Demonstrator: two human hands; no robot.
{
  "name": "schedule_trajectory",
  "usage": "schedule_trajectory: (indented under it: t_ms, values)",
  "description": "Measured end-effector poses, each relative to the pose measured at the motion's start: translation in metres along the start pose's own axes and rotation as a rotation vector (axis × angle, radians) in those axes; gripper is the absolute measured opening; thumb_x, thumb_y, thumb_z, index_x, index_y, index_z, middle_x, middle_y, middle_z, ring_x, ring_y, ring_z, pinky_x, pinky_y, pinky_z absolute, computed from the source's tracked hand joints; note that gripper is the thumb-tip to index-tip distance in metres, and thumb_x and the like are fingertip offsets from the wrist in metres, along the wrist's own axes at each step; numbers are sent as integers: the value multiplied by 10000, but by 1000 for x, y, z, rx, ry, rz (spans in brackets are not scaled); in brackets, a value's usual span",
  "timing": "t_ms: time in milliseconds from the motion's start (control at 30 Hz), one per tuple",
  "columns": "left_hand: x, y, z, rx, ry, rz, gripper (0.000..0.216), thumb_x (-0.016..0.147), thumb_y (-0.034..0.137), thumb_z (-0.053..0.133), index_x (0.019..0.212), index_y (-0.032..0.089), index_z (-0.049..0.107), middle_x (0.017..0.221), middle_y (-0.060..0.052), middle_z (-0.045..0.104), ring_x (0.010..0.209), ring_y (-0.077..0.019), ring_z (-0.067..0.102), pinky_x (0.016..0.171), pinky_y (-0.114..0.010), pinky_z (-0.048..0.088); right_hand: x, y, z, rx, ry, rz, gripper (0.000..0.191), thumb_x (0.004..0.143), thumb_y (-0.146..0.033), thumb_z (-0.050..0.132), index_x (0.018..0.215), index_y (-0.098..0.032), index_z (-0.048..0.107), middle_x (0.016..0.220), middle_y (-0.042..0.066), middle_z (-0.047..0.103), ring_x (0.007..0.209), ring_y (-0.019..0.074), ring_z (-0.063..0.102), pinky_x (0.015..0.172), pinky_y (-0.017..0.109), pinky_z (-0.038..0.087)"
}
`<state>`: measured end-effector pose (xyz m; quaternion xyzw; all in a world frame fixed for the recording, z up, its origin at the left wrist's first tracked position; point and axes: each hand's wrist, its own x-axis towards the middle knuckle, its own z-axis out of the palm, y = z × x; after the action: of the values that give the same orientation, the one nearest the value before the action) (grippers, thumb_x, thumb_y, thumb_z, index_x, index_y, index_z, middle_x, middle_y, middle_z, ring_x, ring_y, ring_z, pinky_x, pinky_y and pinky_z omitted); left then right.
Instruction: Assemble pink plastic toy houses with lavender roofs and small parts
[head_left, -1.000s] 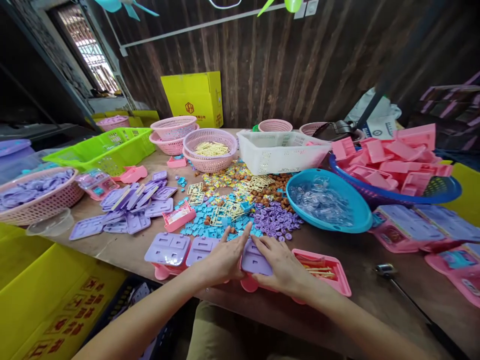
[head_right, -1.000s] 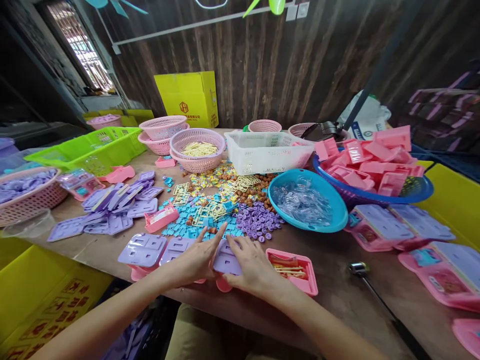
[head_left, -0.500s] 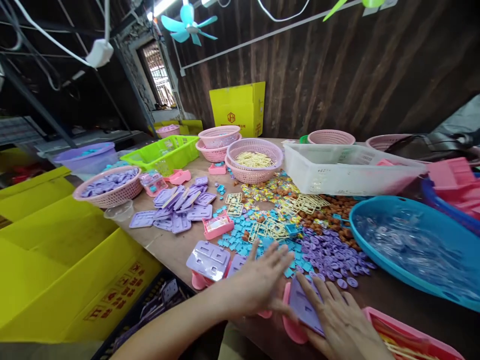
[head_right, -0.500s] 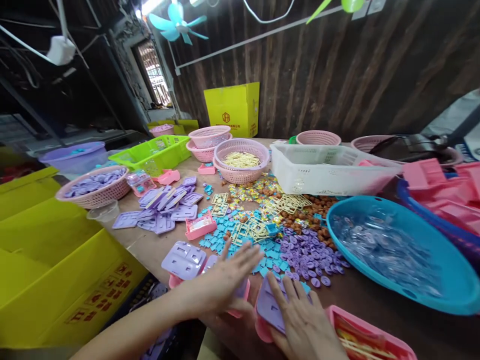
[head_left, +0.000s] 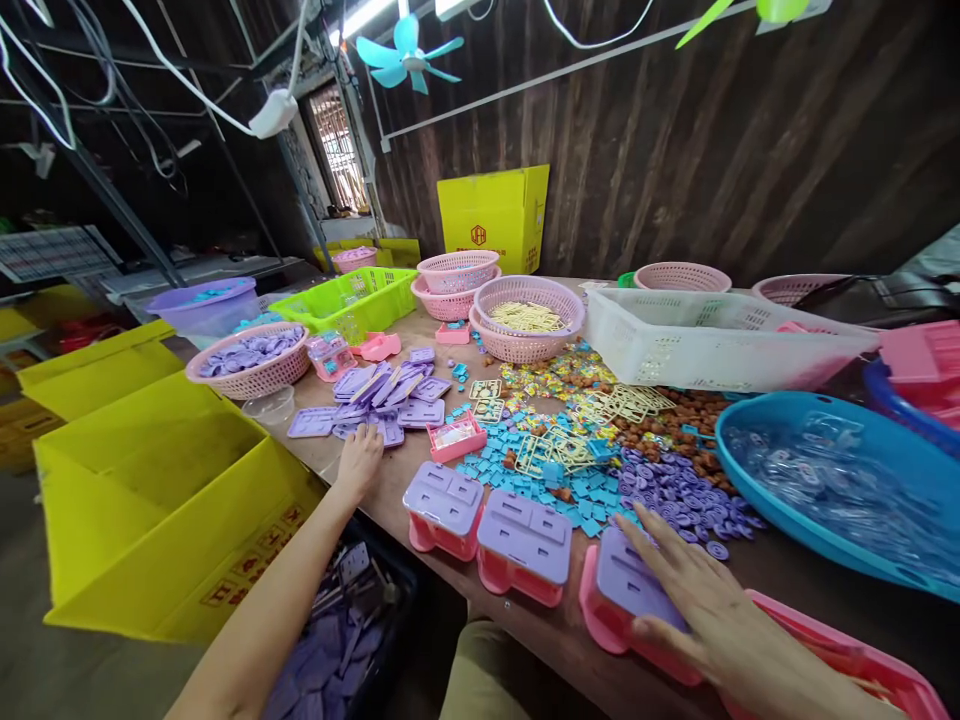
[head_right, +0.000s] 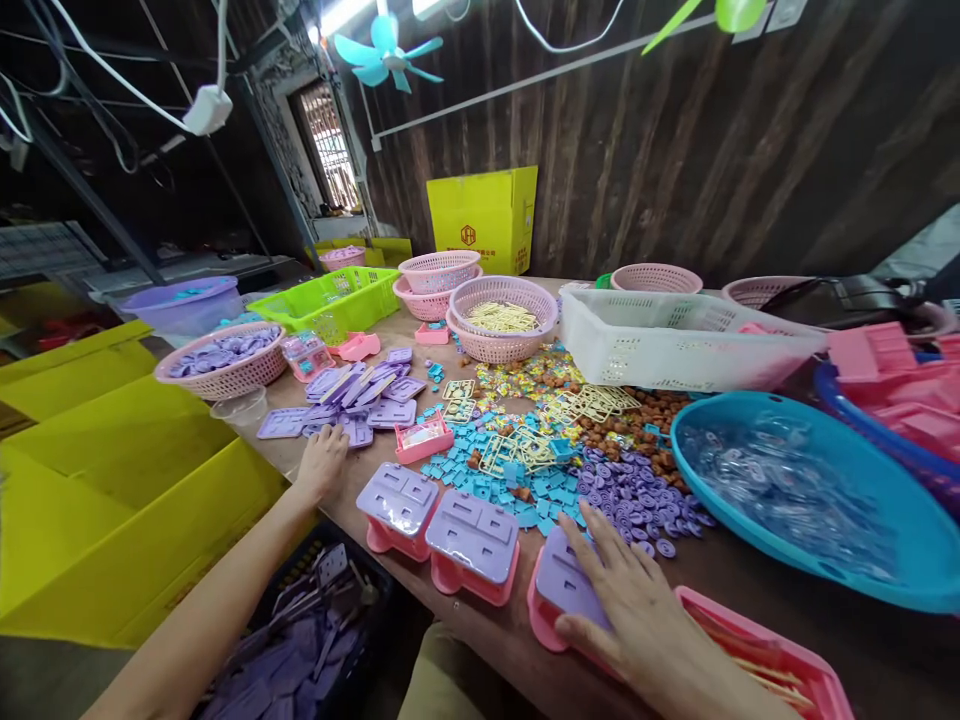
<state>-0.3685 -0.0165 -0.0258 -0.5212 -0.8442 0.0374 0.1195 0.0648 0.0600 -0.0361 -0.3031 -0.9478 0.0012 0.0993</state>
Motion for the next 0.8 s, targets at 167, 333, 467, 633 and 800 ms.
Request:
schedule_trajectory:
  t_ms: [167,333,467,633,800]
  values:
    - [-14,-14,-38,-82,42,-24,197,815,176,407,858,126,592,914,-129,648,922,-261,567,775,-334,445,-4,-13,-47,109,147,14,759,855,-469,440,1463,-268,33,1483,91,268,1308,291,344,979,445,418]
    - [-43,24,-97,-781,69,-134,262,709,454,497,736,196,526,698,-11,600,673,-192,569,642,-291,446,-10,-60,-66,164,174,-1,839,823,-410,537,1463,-194,40,1463,145,297,1331,266,301,1011,418,376]
    - [-81,113,-135,-1317,-208,147,327,686,525,558,718,200,538,668,7,564,640,-157,536,585,-266,449,-7,-79,-62,127,298,41,900,769,-445,603,1452,-152,96,1476,200,208,1351,328,204,1027,500,298]
    - [-108,213,-148,-1487,-582,522,335,799,508,467,811,179,533,775,-38,609,702,-166,583,635,-299,492,-33,-45,-72,56,348,261,855,786,-397,582,1454,-152,106,1342,179,408,1204,320,394,964,462,348]
    - [-102,270,-118,-987,-232,861,738,677,379,688,1283,124,353,1332,-179,462,1238,-290,423,1029,-489,322,-76,21,-80,125,57,417,822,734,-385,639,1429,-240,227,1284,109,478,1095,288,457,880,454,400]
